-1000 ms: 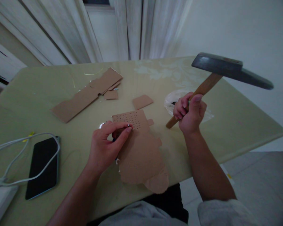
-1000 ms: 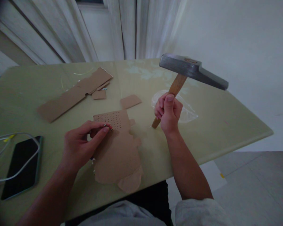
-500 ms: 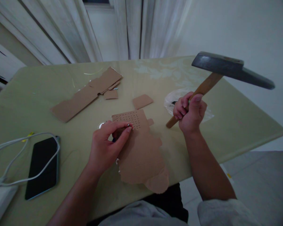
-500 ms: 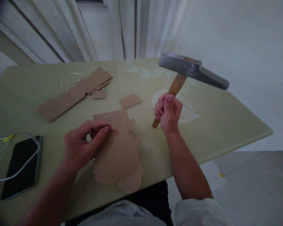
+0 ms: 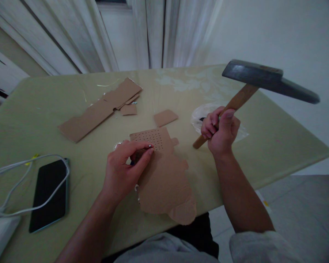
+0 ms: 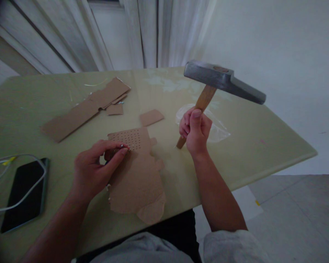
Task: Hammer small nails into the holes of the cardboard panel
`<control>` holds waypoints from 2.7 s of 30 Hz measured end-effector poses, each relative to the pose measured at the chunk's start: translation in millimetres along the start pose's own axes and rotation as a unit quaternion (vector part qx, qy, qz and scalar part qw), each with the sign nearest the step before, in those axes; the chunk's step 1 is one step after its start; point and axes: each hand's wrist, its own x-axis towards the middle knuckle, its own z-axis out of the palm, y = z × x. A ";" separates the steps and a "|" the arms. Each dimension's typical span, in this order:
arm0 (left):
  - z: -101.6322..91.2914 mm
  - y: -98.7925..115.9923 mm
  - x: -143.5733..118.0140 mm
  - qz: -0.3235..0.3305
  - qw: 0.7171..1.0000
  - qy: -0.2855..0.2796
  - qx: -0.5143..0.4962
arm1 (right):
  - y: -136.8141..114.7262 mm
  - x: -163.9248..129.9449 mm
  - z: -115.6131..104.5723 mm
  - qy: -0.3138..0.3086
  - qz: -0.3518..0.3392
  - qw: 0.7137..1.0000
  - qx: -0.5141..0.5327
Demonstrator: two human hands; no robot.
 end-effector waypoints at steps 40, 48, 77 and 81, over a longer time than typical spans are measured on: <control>-0.4 0.7 6.1 -0.203 0.903 0.114 -0.362 | -2.6 -0.7 0.0 0.003 -0.004 1.000 -0.009; -0.6 1.5 4.6 -0.203 0.892 0.111 -0.388 | -0.8 0.6 -0.6 0.004 -0.010 1.000 0.020; -0.2 1.8 4.7 -0.191 0.889 0.114 -0.401 | 0.0 1.4 -1.7 -0.003 -0.015 0.999 0.031; -0.8 2.8 4.9 -0.195 0.887 0.118 -0.401 | 0.7 1.5 -2.1 -0.007 -0.018 1.000 0.023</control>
